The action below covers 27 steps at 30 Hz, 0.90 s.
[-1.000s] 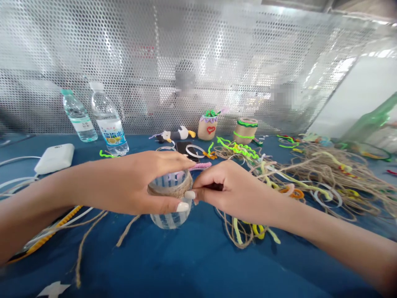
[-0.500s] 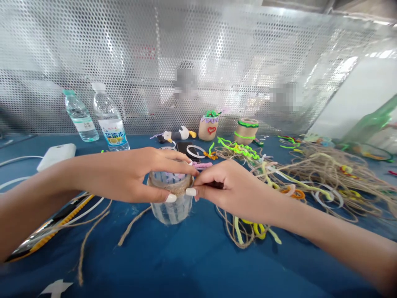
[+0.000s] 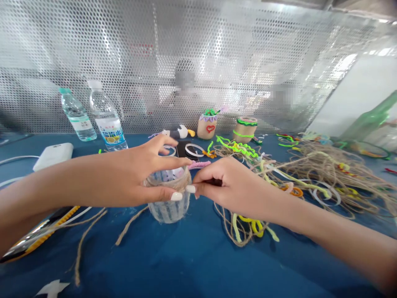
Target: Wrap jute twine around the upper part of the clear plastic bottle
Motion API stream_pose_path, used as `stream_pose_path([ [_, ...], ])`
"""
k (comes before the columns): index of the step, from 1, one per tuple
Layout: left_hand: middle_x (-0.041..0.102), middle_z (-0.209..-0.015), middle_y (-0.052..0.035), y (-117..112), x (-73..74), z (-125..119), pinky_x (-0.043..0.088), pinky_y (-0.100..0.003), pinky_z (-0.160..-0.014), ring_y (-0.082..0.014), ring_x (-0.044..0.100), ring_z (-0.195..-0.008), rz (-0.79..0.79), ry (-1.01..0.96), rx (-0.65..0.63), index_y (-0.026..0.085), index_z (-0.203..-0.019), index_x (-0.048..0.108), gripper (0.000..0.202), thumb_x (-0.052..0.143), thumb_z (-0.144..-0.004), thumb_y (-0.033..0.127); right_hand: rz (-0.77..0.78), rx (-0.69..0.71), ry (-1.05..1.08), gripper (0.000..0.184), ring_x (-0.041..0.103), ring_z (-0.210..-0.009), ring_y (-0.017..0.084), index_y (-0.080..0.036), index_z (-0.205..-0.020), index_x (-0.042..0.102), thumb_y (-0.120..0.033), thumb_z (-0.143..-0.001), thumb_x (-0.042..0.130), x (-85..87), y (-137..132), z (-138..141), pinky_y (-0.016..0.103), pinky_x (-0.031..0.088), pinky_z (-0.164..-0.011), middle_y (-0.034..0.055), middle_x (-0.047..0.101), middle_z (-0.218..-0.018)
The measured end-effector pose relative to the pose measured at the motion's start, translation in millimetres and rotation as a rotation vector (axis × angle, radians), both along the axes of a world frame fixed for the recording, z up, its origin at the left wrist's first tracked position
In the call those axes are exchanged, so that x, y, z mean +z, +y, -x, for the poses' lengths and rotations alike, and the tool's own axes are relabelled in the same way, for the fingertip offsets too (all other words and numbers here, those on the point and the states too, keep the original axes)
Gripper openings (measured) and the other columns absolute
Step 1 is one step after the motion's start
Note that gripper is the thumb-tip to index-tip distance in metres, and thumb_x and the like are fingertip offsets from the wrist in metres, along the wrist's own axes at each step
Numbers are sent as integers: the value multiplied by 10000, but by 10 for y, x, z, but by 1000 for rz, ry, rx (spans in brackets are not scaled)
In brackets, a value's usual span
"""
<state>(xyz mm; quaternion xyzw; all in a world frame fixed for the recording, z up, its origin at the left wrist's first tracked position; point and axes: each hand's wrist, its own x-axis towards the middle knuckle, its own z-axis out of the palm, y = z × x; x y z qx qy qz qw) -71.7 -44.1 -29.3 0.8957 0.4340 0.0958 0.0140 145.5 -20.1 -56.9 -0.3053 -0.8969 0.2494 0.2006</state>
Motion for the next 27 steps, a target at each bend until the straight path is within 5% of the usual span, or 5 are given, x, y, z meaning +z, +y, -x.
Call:
stream_pose_path([
  [6, 463, -1367, -33, 11, 130, 31, 444, -330, -928, -265, 506, -1175, 118, 126, -145, 344, -1373, 391, 525, 505, -869, 435, 15, 3, -32, 232, 296, -455, 51, -132, -604, 625, -175, -805, 516, 23, -38, -15, 217, 218, -448, -48, 406, -495],
  [13, 410, -1416, -33, 48, 94, 29, 394, -328, -1001, -207, 423, -1264, 110, 91, -242, 287, -1387, 317, 543, 513, -880, 312, 27, -20, -39, 215, 307, -457, 50, -137, -605, 606, -157, -795, 509, 11, -79, -5, 220, 218, -459, -48, 427, -497],
  [20, 567, -1228, -1, -34, 33, -119, 450, -280, -890, -177, 557, -1085, 31, -54, -188, 259, -1187, 511, 344, 538, -849, 319, -8, -86, -89, 259, 317, -449, 50, -135, -544, 541, -162, -800, 510, 63, -131, -1, 225, 214, -468, -43, 421, -479],
  [27, 503, -1303, -25, -35, 17, -158, 415, -274, -974, -175, 504, -1157, 139, -93, -143, 213, -1296, 396, 509, 553, -812, 223, 72, -92, -111, 277, 313, -431, 52, -137, -541, 535, -210, -808, 515, 51, -117, -7, 232, 203, -448, -43, 414, -468],
])
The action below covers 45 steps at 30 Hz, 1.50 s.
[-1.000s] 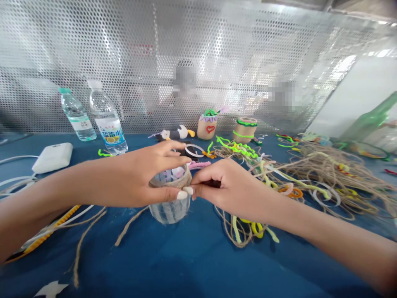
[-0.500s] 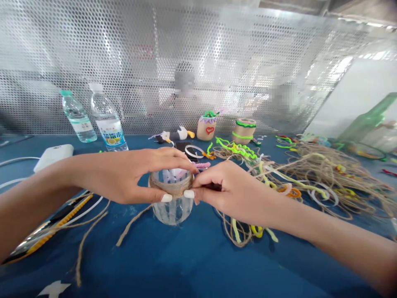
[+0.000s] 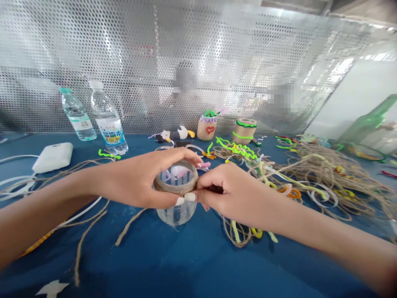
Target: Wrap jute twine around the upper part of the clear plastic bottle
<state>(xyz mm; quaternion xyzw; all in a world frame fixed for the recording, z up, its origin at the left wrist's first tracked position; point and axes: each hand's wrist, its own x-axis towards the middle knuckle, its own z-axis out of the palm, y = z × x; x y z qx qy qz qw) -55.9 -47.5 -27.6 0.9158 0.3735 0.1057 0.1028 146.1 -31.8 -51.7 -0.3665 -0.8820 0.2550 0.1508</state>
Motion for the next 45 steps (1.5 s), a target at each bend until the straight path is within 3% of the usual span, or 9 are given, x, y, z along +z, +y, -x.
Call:
stream_pose_path([
  [5, 402, -1361, -33, 39, -29, 14, 412, -378, -996, -258, 433, -1237, -8, 25, 51, 314, -1319, 429, 522, 576, -821, 370, 24, -16, -14, 285, 302, -416, 49, -137, -563, 547, -248, -824, 526, -13, 15, 8, 239, 193, -452, -52, 394, -447],
  [8, 501, -1244, -18, 41, 9, 21, 465, -376, -903, -238, 531, -1104, 22, 56, 109, 352, -1331, 419, 506, 556, -844, 379, 18, -9, -25, 296, 312, -418, 49, -141, -567, 537, -268, -833, 519, 8, 17, -18, 238, 192, -452, -50, 404, -456],
  [14, 532, -1282, 18, 148, 71, 89, 397, -320, -1007, -189, 513, -1157, 102, 1, -182, 265, -1264, 491, 523, 633, -762, 222, 10, 66, -89, 311, 299, -416, 48, -144, -546, 496, -235, -842, 480, 102, 3, -113, 251, 186, -465, -49, 397, -457],
  [16, 505, -1319, 26, 159, 63, 104, 383, -307, -1023, -175, 498, -1185, 101, -6, -208, 271, -1271, 465, 541, 600, -758, 165, 0, 61, -89, 305, 304, -420, 49, -145, -542, 484, -216, -838, 471, 115, -4, -120, 255, 186, -472, -45, 405, -459],
  [21, 478, -1366, 37, 68, 10, 74, 393, -285, -1007, -190, 481, -1218, 55, 3, -99, 316, -1322, 404, 552, 597, -805, 299, 4, 78, -90, 297, 294, -431, 54, -149, -535, 462, -203, -826, 466, 92, 1, -110, 256, 177, -474, -46, 390, -463],
  [27, 482, -1365, 3, 16, -56, 52, 383, -372, -1019, -237, 485, -1205, -50, 53, 35, 292, -1355, 369, 616, 608, -800, 411, -8, 96, -84, 300, 308, -444, 58, -152, -532, 449, -212, -826, 461, 97, 5, -138, 255, 173, -474, -42, 403, -483],
  [36, 512, -1333, -25, -35, -68, 9, 402, -330, -1007, -232, 503, -1186, -80, 36, 22, 240, -1325, 402, 576, 559, -775, 305, -87, 84, -95, 284, 301, -425, 54, -152, -521, 452, -173, -805, 460, 141, -1, -148, 261, 172, -484, -52, 377, -456],
  [42, 552, -1227, -61, -31, -234, -102, 446, -362, -954, -250, 546, -1101, -122, -83, 102, 262, -1244, 492, 483, 560, -809, 461, -98, 79, -93, 274, 309, -437, 60, -148, -539, 512, -163, -808, 460, 125, 6, -130, 255, 182, -496, -50, 392, -453],
  [45, 534, -1209, -62, -28, -217, -79, 487, -356, -880, -239, 568, -1042, -98, -58, 130, 307, -1260, 503, 481, 546, -822, 502, -104, 72, -94, 281, 322, -434, 61, -146, -545, 531, -187, -817, 476, 136, -6, -137, 255, 183, -490, -44, 409, -457],
])
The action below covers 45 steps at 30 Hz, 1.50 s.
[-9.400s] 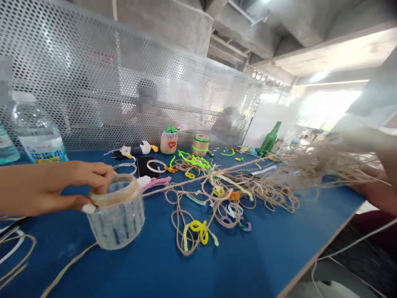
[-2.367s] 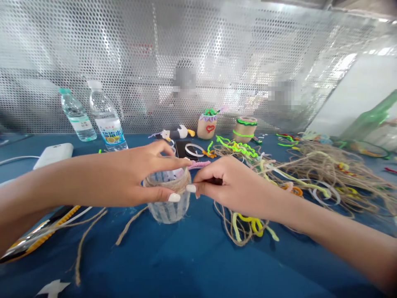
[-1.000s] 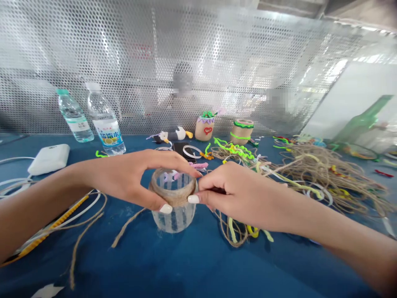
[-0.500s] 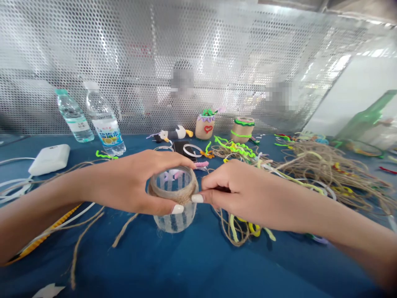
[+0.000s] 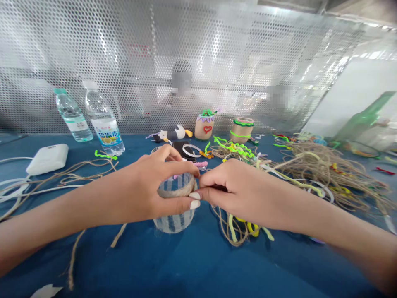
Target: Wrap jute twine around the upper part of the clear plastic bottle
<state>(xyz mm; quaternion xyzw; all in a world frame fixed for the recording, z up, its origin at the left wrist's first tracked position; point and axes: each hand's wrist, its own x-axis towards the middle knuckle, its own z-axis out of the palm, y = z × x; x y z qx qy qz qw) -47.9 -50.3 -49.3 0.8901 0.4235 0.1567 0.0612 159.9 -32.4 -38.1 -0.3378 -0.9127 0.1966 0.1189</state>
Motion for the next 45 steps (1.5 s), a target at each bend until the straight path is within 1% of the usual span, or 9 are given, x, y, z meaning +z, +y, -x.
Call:
stream_pose_path([
  [5, 527, -1305, -7, -26, 203, 137, 482, -323, -887, -247, 543, -1133, 57, 130, -127, 370, -1317, 453, 539, 587, -803, 463, -20, 11, -7, 293, 318, -433, 58, -147, -551, 547, -195, -832, 483, 22, -54, -24, 257, 191, -487, -42, 426, -465],
  [8, 499, -1360, -9, -26, 256, 192, 464, -344, -930, -255, 518, -1184, 35, 126, -124, 332, -1380, 368, 644, 594, -792, 461, -54, 34, 7, 282, 321, -442, 55, -147, -570, 561, -179, -839, 483, 6, -68, -20, 250, 209, -500, -46, 421, -467],
  [14, 404, -1443, 14, -24, 246, 196, 441, -372, -978, -271, 470, -1246, 42, 222, -111, 363, -1407, 315, 670, 581, -793, 403, -45, 67, 27, 277, 349, -468, 64, -153, -633, 610, -184, -866, 464, -35, -56, 2, 243, 235, -523, -43, 443, -486],
  [17, 337, -1481, -7, -32, 237, 195, 486, -400, -902, -326, 469, -1239, 33, 262, -72, 389, -1417, 287, 704, 575, -785, 507, -61, 45, 24, 275, 348, -469, 64, -148, -622, 613, -176, -858, 474, -39, -58, 2, 243, 231, -515, -39, 444, -485],
  [21, 486, -1377, -3, -47, 203, 175, 494, -381, -896, -307, 513, -1189, -8, 176, -36, 371, -1353, 421, 609, 551, -793, 570, -73, 25, 29, 283, 330, -461, 59, -148, -620, 622, -196, -864, 486, -50, -66, 23, 237, 227, -504, -44, 431, -477],
  [27, 542, -1317, -6, 37, 237, 131, 424, -343, -1009, -253, 515, -1191, 75, 93, -173, 309, -1292, 492, 510, 579, -799, 410, -149, 29, -11, 282, 341, -470, 55, -142, -596, 598, -161, -859, 500, -28, -121, 69, 236, 216, -498, -39, 461, -507],
  [36, 437, -1420, 15, 180, 273, 259, 358, -330, -1069, -244, 426, -1282, 193, 78, -302, 299, -1369, 385, 623, 576, -788, 414, -250, 2, -96, 313, 312, -437, 53, -132, -500, 497, -88, -810, 499, 5, -199, 128, 264, 178, -482, -27, 440, -471],
  [40, 421, -1429, 3, 101, 240, 212, 421, -373, -1016, -306, 415, -1289, 135, 113, -214, 369, -1349, 417, 660, 625, -746, 537, -227, -11, -110, 308, 291, -430, 49, -129, -482, 478, -58, -780, 503, 0, -199, 138, 267, 167, -484, -33, 419, -449],
  [45, 460, -1377, -12, -43, 208, 126, 506, -371, -883, -307, 516, -1179, 61, 143, -67, 400, -1332, 432, 526, 524, -834, 539, -176, -47, -82, 287, 272, -442, 49, -131, -502, 504, -76, -784, 512, -12, -195, 140, 262, 168, -492, -36, 415, -457],
])
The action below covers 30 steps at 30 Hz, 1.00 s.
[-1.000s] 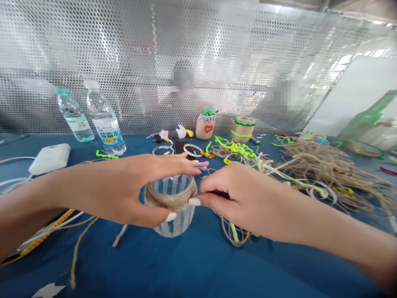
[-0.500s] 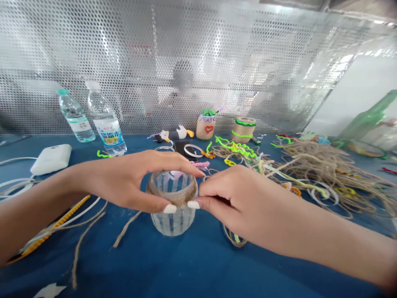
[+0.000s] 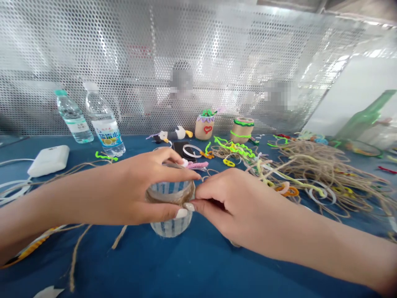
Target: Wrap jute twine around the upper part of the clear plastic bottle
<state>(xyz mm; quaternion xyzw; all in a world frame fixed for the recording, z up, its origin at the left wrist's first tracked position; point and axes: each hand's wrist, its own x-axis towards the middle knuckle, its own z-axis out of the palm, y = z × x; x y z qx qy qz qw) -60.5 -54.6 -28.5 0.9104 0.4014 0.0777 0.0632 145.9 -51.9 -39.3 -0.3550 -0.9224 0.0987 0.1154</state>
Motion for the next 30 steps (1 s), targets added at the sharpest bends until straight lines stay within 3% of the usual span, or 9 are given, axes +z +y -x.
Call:
stream_pose_path([
  [3, 458, -1381, -7, -15, 10, 17, 511, -353, -873, -288, 514, -1186, -9, 28, -16, 402, -1349, 401, 506, 495, -862, 497, 30, -3, 7, 267, 276, -454, 51, -133, -533, 526, -105, -798, 518, 0, 15, -17, 252, 175, -489, -35, 424, -482],
  [7, 442, -1410, -22, 43, 43, 98, 457, -348, -962, -264, 472, -1240, -22, 3, -53, 332, -1401, 325, 630, 533, -830, 499, 33, -37, 28, 264, 284, -462, 55, -135, -544, 524, -110, -805, 496, 13, 33, -35, 238, 196, -486, -37, 400, -481],
  [11, 496, -1363, -24, 90, 88, 124, 442, -330, -970, -233, 502, -1203, 11, -30, -100, 263, -1348, 411, 589, 455, -839, 554, 11, -51, 34, 279, 270, -466, 59, -137, -528, 497, -118, -806, 494, 1, 45, -17, 241, 196, -488, -39, 378, -477],
  [15, 487, -1373, -15, 113, 123, 110, 450, -302, -962, -237, 499, -1211, 54, 16, -115, 294, -1362, 398, 610, 521, -811, 525, 9, -25, 55, 286, 257, -474, 58, -135, -511, 477, -104, -795, 502, -38, 65, -6, 235, 199, -493, -43, 364, -476],
  [22, 469, -1373, -13, 74, -31, 35, 441, -382, -979, -298, 474, -1223, 7, -28, 66, 364, -1319, 445, 604, 544, -775, 606, 2, -28, 105, 274, 252, -469, 56, -132, -506, 501, -95, -778, 509, -54, 89, -13, 220, 207, -495, -53, 328, -461],
  [26, 527, -1286, -43, 30, -68, -5, 481, -417, -906, -304, 553, -1116, 17, -43, 202, 353, -1294, 479, 579, 508, -783, 625, 13, -17, 140, 254, 273, -477, 60, -130, -546, 560, -118, -796, 519, -61, 109, -6, 223, 210, -499, -46, 376, -480],
  [30, 542, -1295, -22, 48, 51, 40, 473, -390, -917, -287, 552, -1126, 42, -12, 89, 336, -1356, 400, 609, 544, -795, 526, 84, 78, 143, 244, 309, -497, 59, -134, -582, 587, -119, -812, 508, -62, 107, -9, 216, 220, -507, -39, 433, -521],
])
